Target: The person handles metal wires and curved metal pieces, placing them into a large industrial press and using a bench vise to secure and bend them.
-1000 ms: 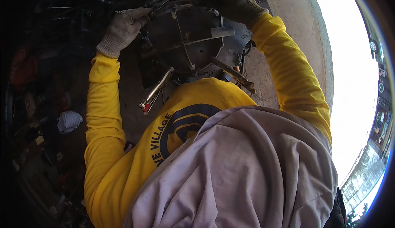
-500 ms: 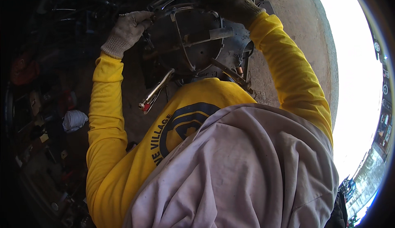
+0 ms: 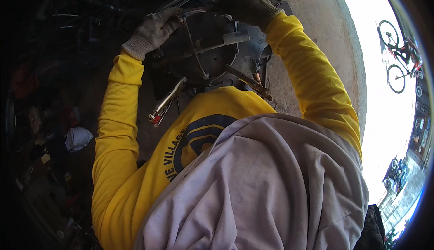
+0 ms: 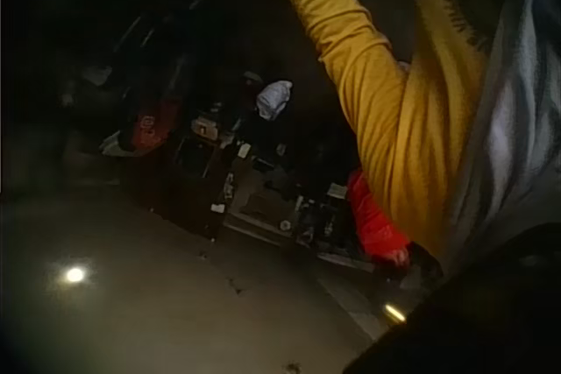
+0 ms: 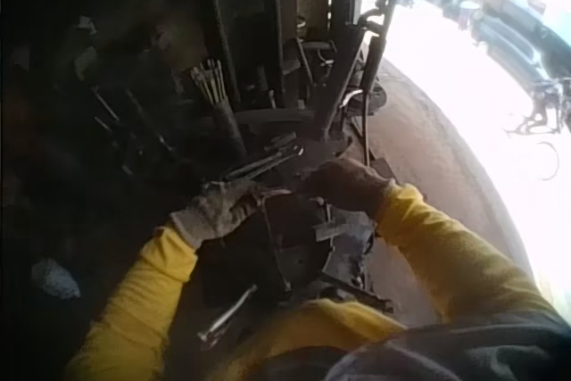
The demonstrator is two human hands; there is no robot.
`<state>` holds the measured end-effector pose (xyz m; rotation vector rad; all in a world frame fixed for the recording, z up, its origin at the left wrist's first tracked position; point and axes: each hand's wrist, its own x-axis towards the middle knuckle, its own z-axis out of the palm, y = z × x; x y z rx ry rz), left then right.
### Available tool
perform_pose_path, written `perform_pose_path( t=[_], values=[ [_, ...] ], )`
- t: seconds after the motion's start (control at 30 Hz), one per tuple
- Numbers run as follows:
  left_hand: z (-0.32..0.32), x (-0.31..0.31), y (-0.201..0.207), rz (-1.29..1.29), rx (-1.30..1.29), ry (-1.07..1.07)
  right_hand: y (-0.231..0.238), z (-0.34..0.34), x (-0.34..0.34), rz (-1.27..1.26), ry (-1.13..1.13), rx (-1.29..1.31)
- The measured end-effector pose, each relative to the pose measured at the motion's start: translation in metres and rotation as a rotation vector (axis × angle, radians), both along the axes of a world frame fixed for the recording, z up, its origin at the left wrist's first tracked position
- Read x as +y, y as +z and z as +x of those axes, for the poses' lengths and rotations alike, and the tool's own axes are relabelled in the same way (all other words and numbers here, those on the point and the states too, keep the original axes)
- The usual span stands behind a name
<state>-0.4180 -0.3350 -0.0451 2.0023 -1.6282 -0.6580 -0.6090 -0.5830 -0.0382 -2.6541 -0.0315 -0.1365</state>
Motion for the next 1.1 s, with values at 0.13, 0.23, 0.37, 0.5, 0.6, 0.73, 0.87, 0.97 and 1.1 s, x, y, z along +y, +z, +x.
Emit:
perform_pose_path(
  t=[0.13, 0.23, 0.37, 0.5, 0.6, 0.73, 0.87, 0.97, 1.1],
  values=[
    [-0.011, -0.007, 0.017, 0.150, -0.112, 0.025, -0.015, 0.002, -0.015, 0.021, 0.004, 0.057],
    [0.004, -0.007, -0.019, -0.027, 0.215, 0.061, -0.038, 0.012, -0.021, 0.067, 0.027, -0.220],
    [0.005, -0.007, -0.028, -0.214, 1.154, 0.245, -0.009, 0.025, 0.013, 0.436, -0.134, 0.199],
    [-0.005, -0.009, -0.008, -0.138, 0.019, 0.072, -0.014, 0.029, 0.002, 0.581, 0.051, 0.314],
    [0.002, -0.002, -0.021, -0.186, 0.203, 0.158, 0.002, 0.040, 0.009, 0.480, 0.056, 0.372],
    [-0.005, -0.005, -0.010, -0.221, -0.023, 0.107, -0.010, 0.036, 0.002, 0.476, 0.041, 0.272],
    [0.007, 0.001, -0.026, -0.355, -0.049, 0.130, 0.003, 0.032, 0.018, 0.338, -0.149, 0.272],
    [0.002, 0.002, -0.017, -0.345, -0.053, 0.140, 0.009, 0.037, 0.015, -0.147, 0.187, 0.072],
    [-0.002, 0.001, 0.000, -0.223, -0.134, 0.142, 0.020, 0.033, 0.013, -0.061, 0.310, -0.285]
  ],
)
